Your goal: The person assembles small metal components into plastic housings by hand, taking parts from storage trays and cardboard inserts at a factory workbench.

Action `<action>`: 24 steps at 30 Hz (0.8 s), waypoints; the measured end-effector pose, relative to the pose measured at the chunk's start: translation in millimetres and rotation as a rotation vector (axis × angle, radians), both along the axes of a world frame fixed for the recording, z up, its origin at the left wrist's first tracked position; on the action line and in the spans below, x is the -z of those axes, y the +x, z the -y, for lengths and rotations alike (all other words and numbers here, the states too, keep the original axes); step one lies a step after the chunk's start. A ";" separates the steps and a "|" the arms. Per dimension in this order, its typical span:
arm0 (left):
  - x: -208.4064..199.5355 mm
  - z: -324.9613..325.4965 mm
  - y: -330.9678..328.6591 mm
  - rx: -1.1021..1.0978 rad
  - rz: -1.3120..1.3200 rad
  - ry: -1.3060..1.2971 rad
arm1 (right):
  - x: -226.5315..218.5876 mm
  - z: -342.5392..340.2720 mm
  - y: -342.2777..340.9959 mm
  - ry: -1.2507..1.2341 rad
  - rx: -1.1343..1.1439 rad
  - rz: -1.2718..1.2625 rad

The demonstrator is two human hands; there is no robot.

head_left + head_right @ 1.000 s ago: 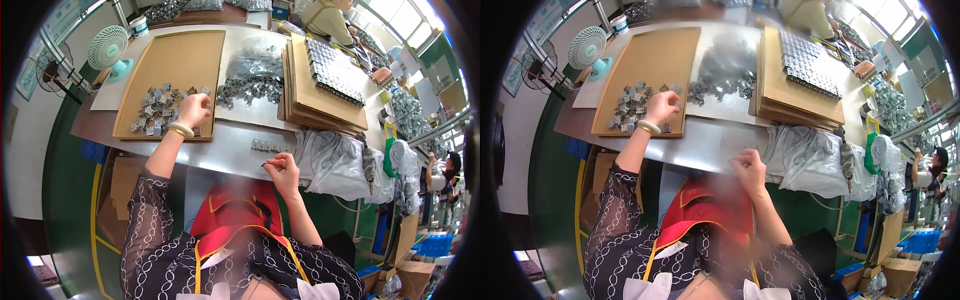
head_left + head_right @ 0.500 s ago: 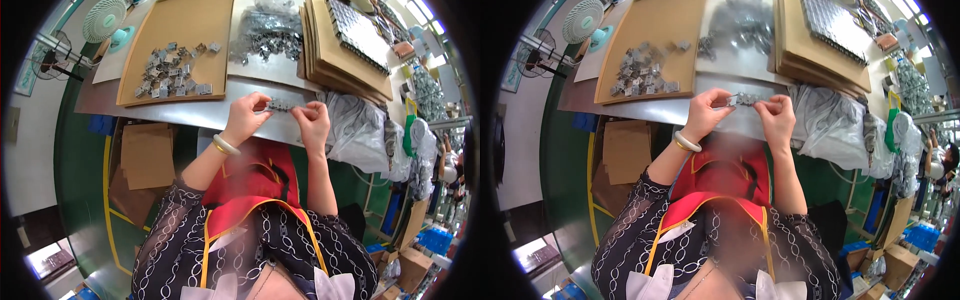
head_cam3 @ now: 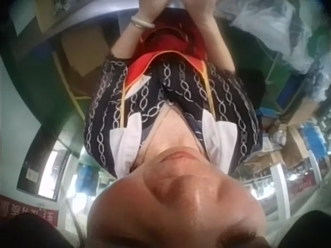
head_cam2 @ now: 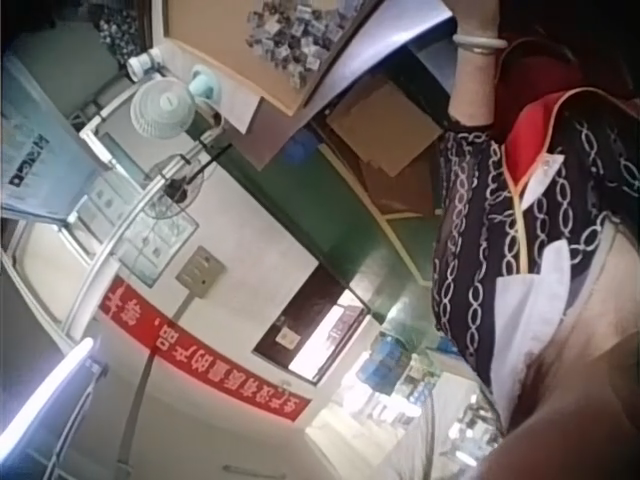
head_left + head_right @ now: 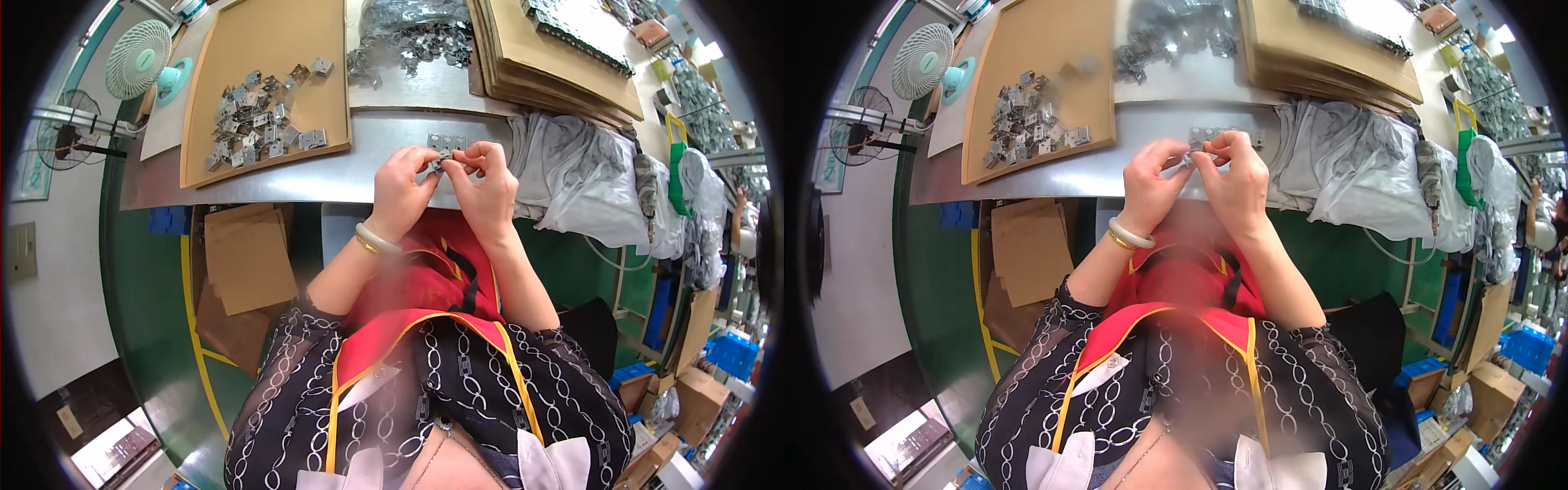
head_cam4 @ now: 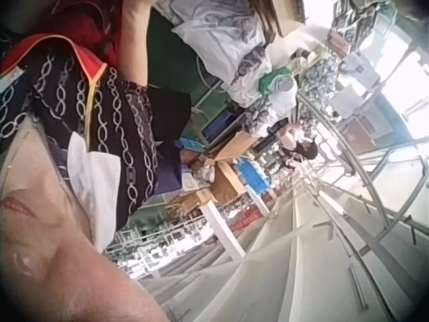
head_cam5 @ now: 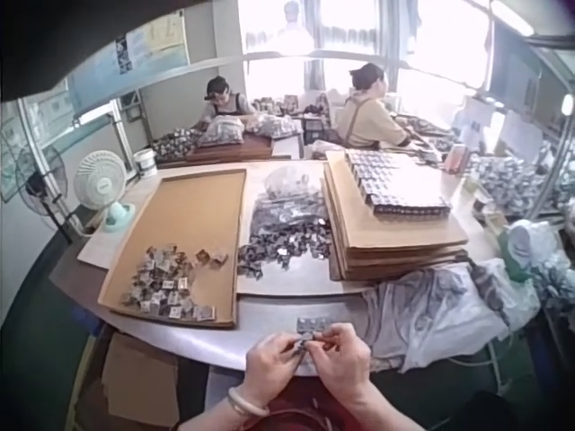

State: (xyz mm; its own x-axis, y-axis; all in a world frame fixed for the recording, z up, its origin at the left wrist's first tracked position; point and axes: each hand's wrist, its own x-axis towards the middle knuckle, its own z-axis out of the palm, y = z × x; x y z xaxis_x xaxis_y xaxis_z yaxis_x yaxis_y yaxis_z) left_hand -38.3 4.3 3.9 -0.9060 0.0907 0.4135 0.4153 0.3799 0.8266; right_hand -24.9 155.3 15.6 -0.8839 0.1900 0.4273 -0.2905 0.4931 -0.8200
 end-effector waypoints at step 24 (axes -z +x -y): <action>19.4 -13.6 2.2 0.010 -0.029 0.155 | -6.0 -14.6 -8.4 0.114 -0.104 0.162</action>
State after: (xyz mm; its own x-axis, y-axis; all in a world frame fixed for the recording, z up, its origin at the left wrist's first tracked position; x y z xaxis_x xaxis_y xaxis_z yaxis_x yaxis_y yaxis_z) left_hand -36.1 17.9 -15.5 -0.8929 0.0328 0.4491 0.4429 0.2444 0.8626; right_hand -33.4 169.9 21.6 -0.9551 0.0524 0.2916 -0.2137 0.5596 -0.8007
